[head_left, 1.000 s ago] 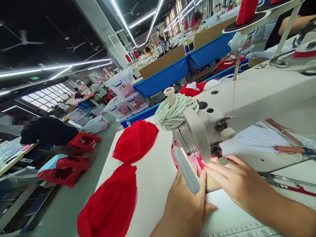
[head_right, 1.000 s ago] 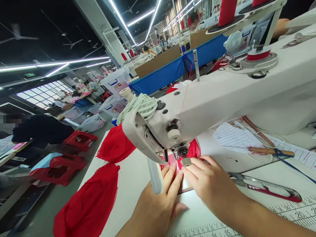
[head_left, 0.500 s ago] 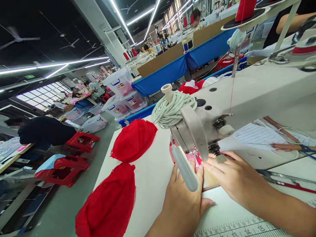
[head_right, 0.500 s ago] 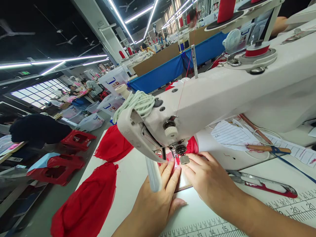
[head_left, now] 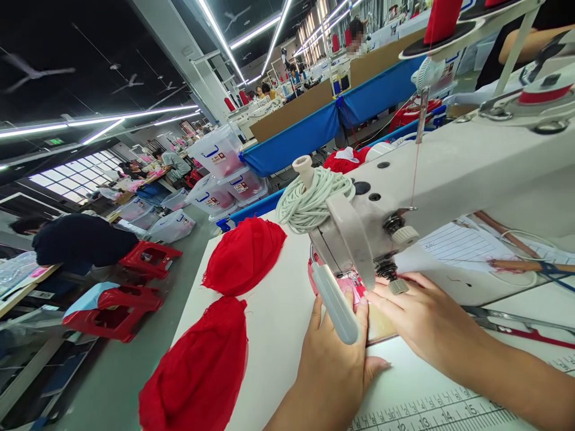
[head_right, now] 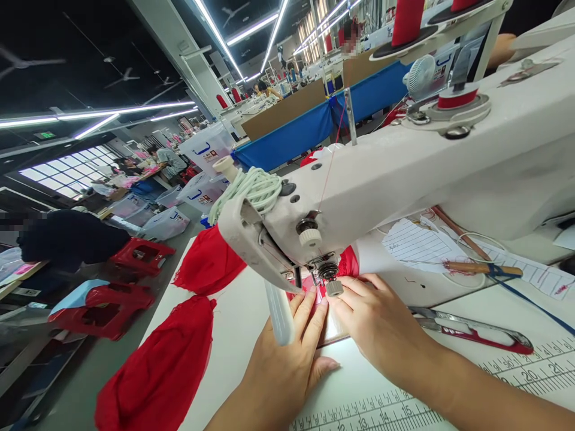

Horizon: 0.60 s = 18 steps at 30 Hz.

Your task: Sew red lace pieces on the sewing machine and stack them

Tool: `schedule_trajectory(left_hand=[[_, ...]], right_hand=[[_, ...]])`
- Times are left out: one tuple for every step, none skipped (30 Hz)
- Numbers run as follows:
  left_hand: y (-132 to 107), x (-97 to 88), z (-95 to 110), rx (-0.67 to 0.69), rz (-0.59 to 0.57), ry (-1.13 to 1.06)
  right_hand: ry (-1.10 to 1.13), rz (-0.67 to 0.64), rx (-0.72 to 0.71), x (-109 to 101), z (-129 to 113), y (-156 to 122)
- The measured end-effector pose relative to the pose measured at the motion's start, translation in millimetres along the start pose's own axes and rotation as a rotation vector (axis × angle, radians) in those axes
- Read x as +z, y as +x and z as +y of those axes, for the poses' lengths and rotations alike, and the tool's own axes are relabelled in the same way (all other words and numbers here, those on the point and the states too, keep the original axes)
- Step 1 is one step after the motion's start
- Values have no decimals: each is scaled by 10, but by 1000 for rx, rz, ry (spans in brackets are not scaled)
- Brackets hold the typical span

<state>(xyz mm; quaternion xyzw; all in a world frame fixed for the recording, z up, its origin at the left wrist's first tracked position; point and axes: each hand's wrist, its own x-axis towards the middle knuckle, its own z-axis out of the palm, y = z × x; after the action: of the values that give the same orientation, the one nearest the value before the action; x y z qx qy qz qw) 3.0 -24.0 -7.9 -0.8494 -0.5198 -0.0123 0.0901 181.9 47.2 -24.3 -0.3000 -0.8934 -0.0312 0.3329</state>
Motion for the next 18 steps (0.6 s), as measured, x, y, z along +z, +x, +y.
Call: schedule_trajectory(left_hand=[[2, -4, 1, 0, -1, 1], [4, -10, 3, 1, -4, 3], [6, -18, 6, 0, -8, 6], [8, -26, 9, -4, -15, 9], [11, -34, 13, -7, -20, 12], [13, -40, 16, -12, -26, 17], [14, -44, 19, -16, -29, 23], [15, -45, 21, -16, -29, 31], [14, -44, 23, -12, -26, 42], [12, -40, 24, -5, -19, 55], [10, -34, 24, 1, -12, 70], [7, -26, 25, 8, -3, 87], [4, -18, 25, 18, 8, 103], [1, -10, 24, 28, 18, 117], [-1, -4, 24, 34, 28, 129], [-1, 1, 24, 37, 36, 136], [0, 3, 24, 36, 42, 141], [2, 4, 24, 32, 46, 142]], right_hand=[[4, -5, 2, 3, 3, -5], [6, -10, 4, 5, 5, -11], [8, -13, 7, 5, 6, -17], [10, -17, 10, 3, 6, -25], [12, -19, 12, 0, 5, -31], [14, -19, 9, -4, 4, -37], [14, -15, 4, -10, 4, -41], [15, -10, -1, -16, 3, -43], [17, -4, -6, -22, 4, -44], [19, 5, -9, -27, 5, -43], [18, 14, -8, -31, 7, -41], [20, 23, -5, -32, 8, -38], [24, 33, -1, -32, 10, -35], [31, 41, 2, -30, 11, -33], [40, 48, 4, -27, 12, -31], [47, 54, 7, -22, 13, -29], [56, 55, 10, -17, 13, -28], [62, 51, 16, -13, 13, -27]])
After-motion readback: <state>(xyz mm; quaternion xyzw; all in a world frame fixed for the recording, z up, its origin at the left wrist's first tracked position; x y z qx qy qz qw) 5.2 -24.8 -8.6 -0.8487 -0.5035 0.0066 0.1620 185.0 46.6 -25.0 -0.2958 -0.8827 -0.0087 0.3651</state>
